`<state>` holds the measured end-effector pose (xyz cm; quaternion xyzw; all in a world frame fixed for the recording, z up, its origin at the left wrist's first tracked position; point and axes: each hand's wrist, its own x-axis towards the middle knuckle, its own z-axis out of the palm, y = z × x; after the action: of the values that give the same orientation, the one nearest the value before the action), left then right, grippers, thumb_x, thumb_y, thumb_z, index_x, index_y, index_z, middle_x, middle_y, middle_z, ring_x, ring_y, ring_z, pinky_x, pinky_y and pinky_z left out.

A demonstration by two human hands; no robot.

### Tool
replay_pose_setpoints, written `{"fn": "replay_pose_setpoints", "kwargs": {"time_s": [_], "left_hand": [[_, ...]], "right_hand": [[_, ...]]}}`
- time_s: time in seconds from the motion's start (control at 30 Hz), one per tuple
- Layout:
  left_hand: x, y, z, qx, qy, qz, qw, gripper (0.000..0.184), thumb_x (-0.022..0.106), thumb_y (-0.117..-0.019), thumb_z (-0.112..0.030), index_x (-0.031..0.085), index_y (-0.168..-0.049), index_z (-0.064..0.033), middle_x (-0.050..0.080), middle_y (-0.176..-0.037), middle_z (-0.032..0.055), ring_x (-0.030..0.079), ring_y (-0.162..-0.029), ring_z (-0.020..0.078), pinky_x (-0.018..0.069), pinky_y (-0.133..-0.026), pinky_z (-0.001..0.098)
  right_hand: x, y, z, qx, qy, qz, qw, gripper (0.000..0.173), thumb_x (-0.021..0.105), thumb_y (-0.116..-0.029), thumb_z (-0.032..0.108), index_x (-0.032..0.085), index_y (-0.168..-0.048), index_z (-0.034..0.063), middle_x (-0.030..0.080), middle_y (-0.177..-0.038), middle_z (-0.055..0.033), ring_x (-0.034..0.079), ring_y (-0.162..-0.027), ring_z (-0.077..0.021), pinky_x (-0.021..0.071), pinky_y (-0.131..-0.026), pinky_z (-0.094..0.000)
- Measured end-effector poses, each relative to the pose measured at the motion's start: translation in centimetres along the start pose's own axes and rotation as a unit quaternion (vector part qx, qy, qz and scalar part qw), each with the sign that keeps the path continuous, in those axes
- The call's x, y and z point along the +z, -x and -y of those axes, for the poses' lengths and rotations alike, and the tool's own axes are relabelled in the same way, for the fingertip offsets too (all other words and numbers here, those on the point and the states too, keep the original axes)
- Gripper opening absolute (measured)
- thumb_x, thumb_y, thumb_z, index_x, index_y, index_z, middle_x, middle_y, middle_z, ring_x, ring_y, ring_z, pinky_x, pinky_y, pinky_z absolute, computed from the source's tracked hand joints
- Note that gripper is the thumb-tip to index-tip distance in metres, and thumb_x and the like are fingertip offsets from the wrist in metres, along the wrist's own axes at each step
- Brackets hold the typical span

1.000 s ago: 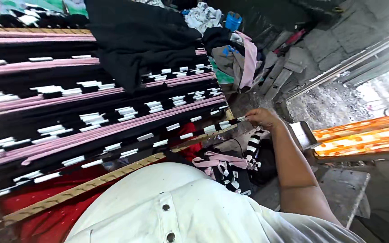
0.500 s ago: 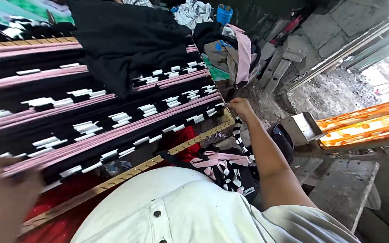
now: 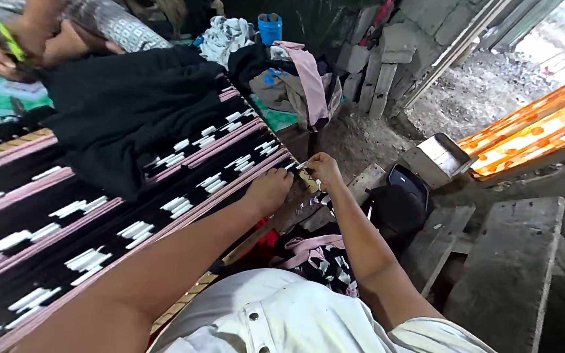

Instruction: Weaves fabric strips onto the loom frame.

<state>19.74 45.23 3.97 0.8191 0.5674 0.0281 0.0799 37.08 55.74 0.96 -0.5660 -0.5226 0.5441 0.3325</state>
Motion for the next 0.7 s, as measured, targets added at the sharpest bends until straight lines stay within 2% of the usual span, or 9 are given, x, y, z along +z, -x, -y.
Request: {"fn": "replay_pose_setpoints", "kwargs": {"time_s": [0.07, 0.13, 0.17, 0.2, 0.27, 0.3, 0.43, 0.6, 0.7], "left_hand": [[0.7, -1.2, 0.1, -0.010, -0.002, -0.023, 1.000, 0.034, 0.051, -0.1040, -0.005, 0.057, -0.137, 0.0022, 0.060, -0.128, 0.0244, 0.059, -0.122, 0.0434, 0.0533, -0.094, 0.0561], [1.2, -2.0, 0.4, -0.001, 0.004, -0.056, 0.998, 0.030, 0.051, -0.1038, -0.004, 0.063, -0.131, 0.0014, 0.062, -0.123, 0.0239, 0.062, -0.117, 0.0435, 0.0553, -0.089, 0.0566], [1.4, -2.3, 0.5, 0.008, 0.001, -0.075, 0.997, 0.028, 0.052, -0.1033, -0.004, 0.065, -0.127, 0.0001, 0.064, -0.120, 0.0229, 0.064, -0.114, 0.0429, 0.0561, -0.085, 0.0566], [1.6, -2.5, 0.4, 0.016, -0.003, -0.090, 0.996, 0.028, 0.053, -0.1022, -0.003, 0.067, -0.126, -0.0014, 0.066, -0.117, 0.0219, 0.065, -0.111, 0.0422, 0.0564, -0.082, 0.0566], [1.9, -2.9, 0.1, 0.020, -0.014, -0.104, 0.994, 0.029, 0.055, -0.0999, -0.001, 0.069, -0.125, -0.0037, 0.067, -0.115, 0.0199, 0.066, -0.108, 0.0408, 0.0561, -0.079, 0.0564], [2.0, -3.1, 0.0, 0.016, -0.014, -0.103, 0.994, 0.030, 0.055, -0.0990, 0.001, 0.069, -0.125, -0.0042, 0.067, -0.116, 0.0193, 0.065, -0.109, 0.0407, 0.0557, -0.079, 0.0567], [1.8, -3.6, 0.1, -0.020, 0.039, -0.097, 0.994, 0.031, 0.052, -0.1005, 0.000, 0.072, -0.123, -0.0066, 0.067, -0.118, 0.0181, 0.064, -0.113, 0.0404, 0.0538, -0.088, 0.0582], [1.8, -4.0, 0.4, -0.004, 0.060, -0.101, 0.993, 0.024, 0.055, -0.0992, 0.000, 0.075, -0.111, -0.0052, 0.067, -0.110, 0.0172, 0.065, -0.106, 0.0390, 0.0549, -0.084, 0.0560], [0.9, -4.0, 0.7, -0.005, 0.074, -0.052, 0.996, 0.025, 0.052, -0.1017, -0.003, 0.075, -0.112, -0.0072, 0.067, -0.114, 0.0155, 0.065, -0.110, 0.0367, 0.0541, -0.087, 0.0559]], "right_hand": [[-0.2, 0.0, -0.2, 0.008, -0.018, -0.011, 1.000, 0.017, 0.068, -0.0942, 0.003, 0.063, -0.110, 0.0014, 0.064, -0.096, -0.0124, 0.059, -0.079, -0.0188, 0.0514, -0.069, -0.0377], [-0.2, 0.0, -0.6, 0.002, -0.029, -0.022, 0.999, 0.016, 0.067, -0.0945, 0.003, 0.061, -0.109, 0.0034, 0.060, -0.092, -0.0082, 0.050, -0.067, -0.0137, 0.0430, -0.059, -0.0313], [-0.3, 0.1, -0.7, -0.004, -0.028, -0.023, 0.999, 0.016, 0.066, -0.0952, 0.003, 0.062, -0.110, 0.0040, 0.061, -0.092, -0.0075, 0.049, -0.066, -0.0125, 0.0421, -0.058, -0.0300], [-0.4, 0.3, -0.6, -0.012, -0.012, -0.024, 1.000, 0.016, 0.065, -0.0961, 0.003, 0.064, -0.112, 0.0044, 0.063, -0.095, -0.0077, 0.053, -0.070, -0.0129, 0.0448, -0.062, -0.0307], [-0.7, 1.0, -0.1, -0.036, 0.056, -0.020, 0.998, 0.015, 0.064, -0.0977, 0.006, 0.070, -0.112, 0.0053, 0.070, -0.101, -0.0096, 0.065, -0.088, -0.0174, 0.0532, -0.078, -0.0387], [-1.0, 1.6, 0.3, -0.050, 0.100, -0.014, 0.994, 0.016, 0.062, -0.0990, 0.009, 0.072, -0.111, 0.0058, 0.072, -0.101, -0.0103, 0.067, -0.092, -0.0194, 0.0547, -0.083, -0.0424], [-1.7, 4.4, 1.4, -0.084, 0.201, 0.023, 0.976, 0.022, 0.055, -0.1036, 0.014, 0.073, -0.112, 0.0055, 0.073, -0.102, -0.0123, 0.069, -0.096, -0.0246, 0.0551, -0.087, -0.0497], [-1.3, 6.6, 2.9, -0.078, 0.171, 0.050, 0.981, 0.026, 0.049, -0.1069, 0.014, 0.071, -0.117, 0.0033, 0.071, -0.103, -0.0132, 0.068, -0.095, -0.0228, 0.0540, -0.086, -0.0452], [-0.1, 8.0, 3.1, -0.079, 0.223, 0.059, 0.970, 0.032, 0.046, -0.1082, 0.015, 0.065, -0.129, 0.0019, 0.071, -0.114, -0.0181, 0.069, -0.106, -0.0294, 0.0546, -0.094, -0.0510]]}}
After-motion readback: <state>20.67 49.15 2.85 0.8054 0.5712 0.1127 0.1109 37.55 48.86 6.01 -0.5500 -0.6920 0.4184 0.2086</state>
